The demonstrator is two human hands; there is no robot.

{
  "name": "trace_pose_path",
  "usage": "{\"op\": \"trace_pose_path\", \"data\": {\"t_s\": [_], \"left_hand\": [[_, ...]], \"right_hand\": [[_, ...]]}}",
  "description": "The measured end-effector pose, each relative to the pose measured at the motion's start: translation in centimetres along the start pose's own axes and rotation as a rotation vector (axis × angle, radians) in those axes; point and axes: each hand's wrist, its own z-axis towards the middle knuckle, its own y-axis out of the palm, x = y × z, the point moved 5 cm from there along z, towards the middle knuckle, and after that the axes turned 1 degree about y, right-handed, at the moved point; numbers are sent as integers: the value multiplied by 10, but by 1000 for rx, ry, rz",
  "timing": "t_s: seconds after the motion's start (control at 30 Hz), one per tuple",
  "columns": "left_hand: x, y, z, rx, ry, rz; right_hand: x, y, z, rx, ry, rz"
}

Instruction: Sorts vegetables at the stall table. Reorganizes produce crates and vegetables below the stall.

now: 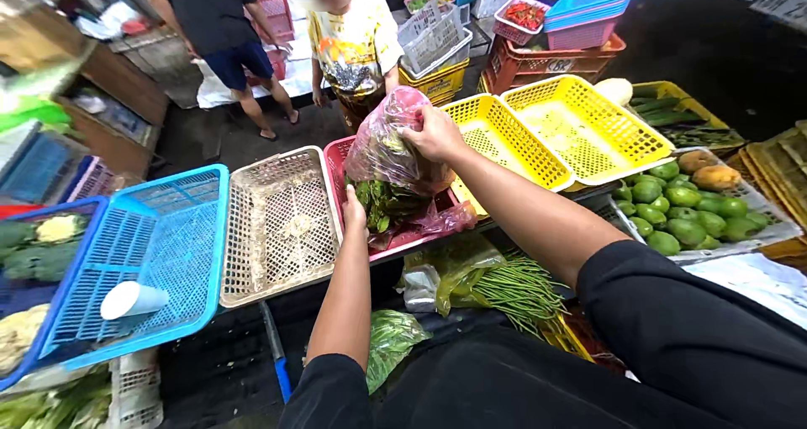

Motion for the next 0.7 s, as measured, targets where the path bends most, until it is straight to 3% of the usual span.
{"op": "trace_pose_path", "data": {"t_s": [0.13,0.3,0.4,0.57,0.7], "left_hand": [[-4,3,-1,-2,-85,-104],[-9,0,8,35,-67,-251],[-3,6,3,30,1,-336],[21,7,-10,-41,147,-425],[61,16,-39,-190,249,-487]], "right_hand": [[-3,2,5,9,-10,50],[0,13,8,157,-34,558],[-18,7,-10,133,-4,624],[-52,-14,-11,141,-162,706],[-73,-57,-21,117,-289,755]]}}
